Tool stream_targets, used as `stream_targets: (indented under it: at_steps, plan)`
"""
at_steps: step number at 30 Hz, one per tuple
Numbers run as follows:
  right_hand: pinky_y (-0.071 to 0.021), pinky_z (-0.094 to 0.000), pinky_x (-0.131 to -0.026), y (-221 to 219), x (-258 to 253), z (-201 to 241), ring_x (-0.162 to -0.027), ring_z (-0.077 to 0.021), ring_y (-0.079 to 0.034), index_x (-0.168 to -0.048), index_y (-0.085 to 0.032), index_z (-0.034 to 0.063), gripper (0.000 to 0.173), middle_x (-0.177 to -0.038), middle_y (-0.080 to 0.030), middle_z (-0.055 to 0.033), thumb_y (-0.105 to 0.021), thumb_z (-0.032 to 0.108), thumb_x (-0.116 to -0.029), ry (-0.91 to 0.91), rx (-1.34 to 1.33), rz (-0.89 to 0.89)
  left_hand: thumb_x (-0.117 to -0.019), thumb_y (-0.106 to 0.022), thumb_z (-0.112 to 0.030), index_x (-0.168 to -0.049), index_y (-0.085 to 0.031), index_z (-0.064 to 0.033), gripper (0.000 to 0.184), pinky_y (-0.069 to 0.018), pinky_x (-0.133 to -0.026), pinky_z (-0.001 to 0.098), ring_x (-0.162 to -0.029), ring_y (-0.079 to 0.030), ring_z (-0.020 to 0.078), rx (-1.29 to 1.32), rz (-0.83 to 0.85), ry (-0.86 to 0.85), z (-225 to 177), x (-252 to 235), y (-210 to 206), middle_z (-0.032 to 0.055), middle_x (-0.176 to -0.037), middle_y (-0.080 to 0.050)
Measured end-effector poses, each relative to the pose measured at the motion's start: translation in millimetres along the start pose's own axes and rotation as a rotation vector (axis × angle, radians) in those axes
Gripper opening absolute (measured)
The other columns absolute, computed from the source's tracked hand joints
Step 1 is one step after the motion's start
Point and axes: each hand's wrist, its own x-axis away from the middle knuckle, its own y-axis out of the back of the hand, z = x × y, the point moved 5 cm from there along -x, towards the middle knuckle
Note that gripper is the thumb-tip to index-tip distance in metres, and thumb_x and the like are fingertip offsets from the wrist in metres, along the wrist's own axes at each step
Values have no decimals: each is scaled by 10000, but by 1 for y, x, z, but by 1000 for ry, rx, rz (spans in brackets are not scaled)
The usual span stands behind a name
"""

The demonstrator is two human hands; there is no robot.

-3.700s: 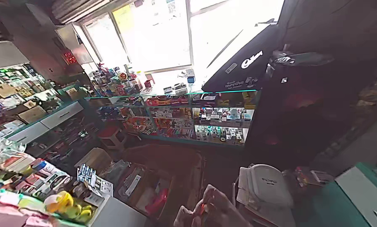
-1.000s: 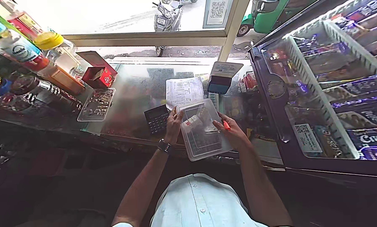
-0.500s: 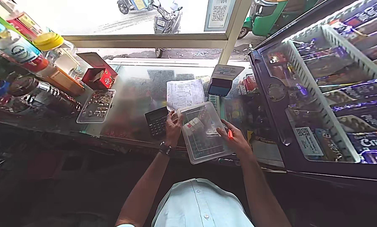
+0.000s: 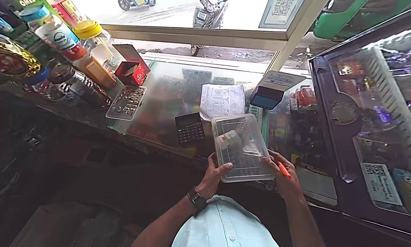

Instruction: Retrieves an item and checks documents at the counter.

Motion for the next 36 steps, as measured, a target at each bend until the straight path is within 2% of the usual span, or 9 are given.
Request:
stream_targets:
  at_steps: [10,16,20,22,25,27,29,30,36]
  plan:
    - [-590,-178,-732,31,52,21,-799,-5,-686,-1089,-665,46,216,-877,-706,79,-624,143,-901,60,84,-294,-897,-751,-388,-1538,-238,-54,886,-563,-976,441,-1129,-666,251,-310,172,77,-8,10,-34,198,-1314,-599]
    - [-577,-163,-723,77,36,16,-775,27,-662,-1101,-637,11,206,-867,-678,83,-559,130,-953,84,112,-449,-924,-643,-610,-1570,-388,-73,878,-429,-1111,533,-1377,-455,350,-601,253,-46,-28,-19,-77,247,-1553,-364]
    - [-550,-127,-751,85,23,10,-808,66,-639,-1149,-621,-42,267,-926,-677,31,-614,145,-958,122,258,-485,-927,-626,-620,-1527,-489,-119,794,-387,-1136,565,-1390,-454,343,-792,336,-80,-36,-36,-83,179,-1538,-446]
    - [-527,-151,-905,85,23,16,-1045,6,-647,-1262,-601,-96,399,-1190,-679,-127,-632,181,-976,158,393,-481,-958,-634,-546,-1564,-396,-65,809,-456,-1094,496,-1313,-537,306,-780,337,-114,-39,-31,-81,198,-1496,-479]
    - [-430,-333,-1137,75,27,51,-1382,-315,-524,-1281,-561,-205,516,-1403,-524,-376,-615,238,-1021,366,638,-397,-1005,-631,-364,-1526,-390,-23,667,-565,-920,402,-1037,-672,221,-649,380,-230,-38,-10,-66,181,-1237,-642]
    - [-473,-337,-1114,57,33,80,-1323,-264,-582,-1251,-623,-142,429,-1319,-637,-264,-606,221,-1024,585,505,-308,-1020,-622,-289,-1308,-605,2,410,-565,-804,335,-863,-662,134,-670,437,-239,-33,6,-48,109,-1030,-694]
    - [-539,-347,-1062,24,23,95,-1207,-161,-670,-1231,-699,119,272,-1238,-734,-2,-555,271,-1058,682,218,-48,-1028,-608,-314,-1204,-680,-10,358,-540,-746,361,-761,-632,136,-798,435,-181,-31,20,-27,93,-912,-698]
    - [-565,-351,-1020,4,16,98,-1141,-157,-703,-1236,-702,192,271,-1195,-750,36,-522,312,-1072,685,75,106,-1029,-606,-319,-1219,-676,-15,366,-543,-772,399,-784,-643,168,-845,423,-157,-29,26,-19,113,-928,-704]
    - [-592,-361,-941,-117,-5,82,-1013,-193,-744,-1252,-696,199,509,-1091,-775,-26,-363,539,-1072,414,-473,699,-1029,-607,-226,-1276,-651,20,352,-552,-883,495,-908,-701,281,-834,284,-320,-38,52,18,194,-999,-721]
